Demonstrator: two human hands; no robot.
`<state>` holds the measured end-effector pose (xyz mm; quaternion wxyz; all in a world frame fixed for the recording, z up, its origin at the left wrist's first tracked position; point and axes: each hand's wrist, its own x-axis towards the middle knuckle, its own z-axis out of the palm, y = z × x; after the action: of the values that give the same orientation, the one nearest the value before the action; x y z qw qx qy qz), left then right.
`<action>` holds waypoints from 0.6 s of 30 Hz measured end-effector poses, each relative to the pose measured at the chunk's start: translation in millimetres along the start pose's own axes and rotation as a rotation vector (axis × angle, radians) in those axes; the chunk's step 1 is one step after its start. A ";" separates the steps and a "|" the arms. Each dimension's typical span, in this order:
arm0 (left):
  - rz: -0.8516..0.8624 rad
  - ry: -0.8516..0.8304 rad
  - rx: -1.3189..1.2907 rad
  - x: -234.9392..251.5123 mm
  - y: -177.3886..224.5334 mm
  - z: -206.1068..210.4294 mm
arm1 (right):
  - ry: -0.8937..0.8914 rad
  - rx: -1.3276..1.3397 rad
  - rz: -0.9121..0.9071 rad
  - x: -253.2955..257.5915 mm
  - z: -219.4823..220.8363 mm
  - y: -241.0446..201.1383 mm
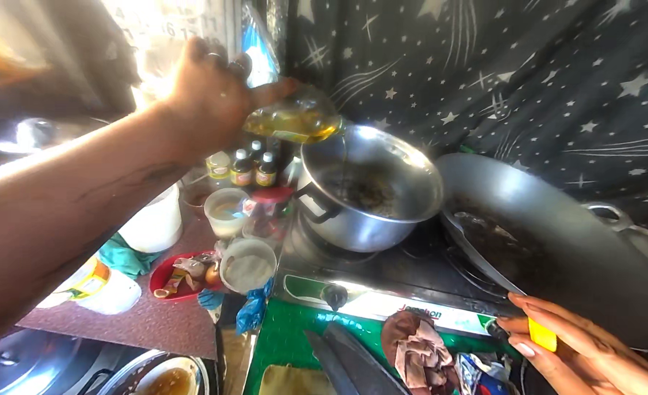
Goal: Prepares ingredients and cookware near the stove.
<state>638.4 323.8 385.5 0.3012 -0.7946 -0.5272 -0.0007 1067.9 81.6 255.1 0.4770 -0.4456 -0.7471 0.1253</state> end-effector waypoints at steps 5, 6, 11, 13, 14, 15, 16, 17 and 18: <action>-0.017 0.002 0.022 -10.1 -4.4 -8.3 | -0.004 -0.003 -0.010 -0.7 -0.9 -4.0; -0.018 0.007 0.016 -11.2 -4.6 -9.7 | -0.005 -0.006 -0.013 -0.6 -1.2 -4.9; 0.004 0.046 -0.007 -14.0 -0.5 -15.9 | 0.000 -0.008 -0.022 -0.2 -3.8 -9.0; 0.024 0.082 -0.030 -12.0 2.0 -14.6 | -0.001 -0.004 -0.027 -0.4 -4.6 -10.2; 0.031 0.090 -0.033 -10.7 4.0 -15.0 | -0.002 -0.002 -0.027 -0.6 -4.9 -10.8; 0.035 0.087 -0.028 -9.9 6.7 -16.6 | -0.003 -0.004 -0.024 -1.0 -5.3 -11.2; 0.037 0.077 -0.019 -9.1 9.6 -19.0 | -0.002 -0.003 -0.020 -1.6 -5.5 -11.4; 0.044 0.074 -0.016 -8.9 12.1 -21.1 | 0.000 -0.002 -0.015 -2.2 -5.4 -11.6; 0.052 0.080 -0.019 -8.6 14.0 -22.2 | 0.003 -0.002 -0.011 -2.8 -5.3 -11.6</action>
<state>653.4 302.3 394.2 0.3145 -0.8102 -0.4938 -0.0295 1066.3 71.5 263.3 0.4783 -0.4420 -0.7491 0.1213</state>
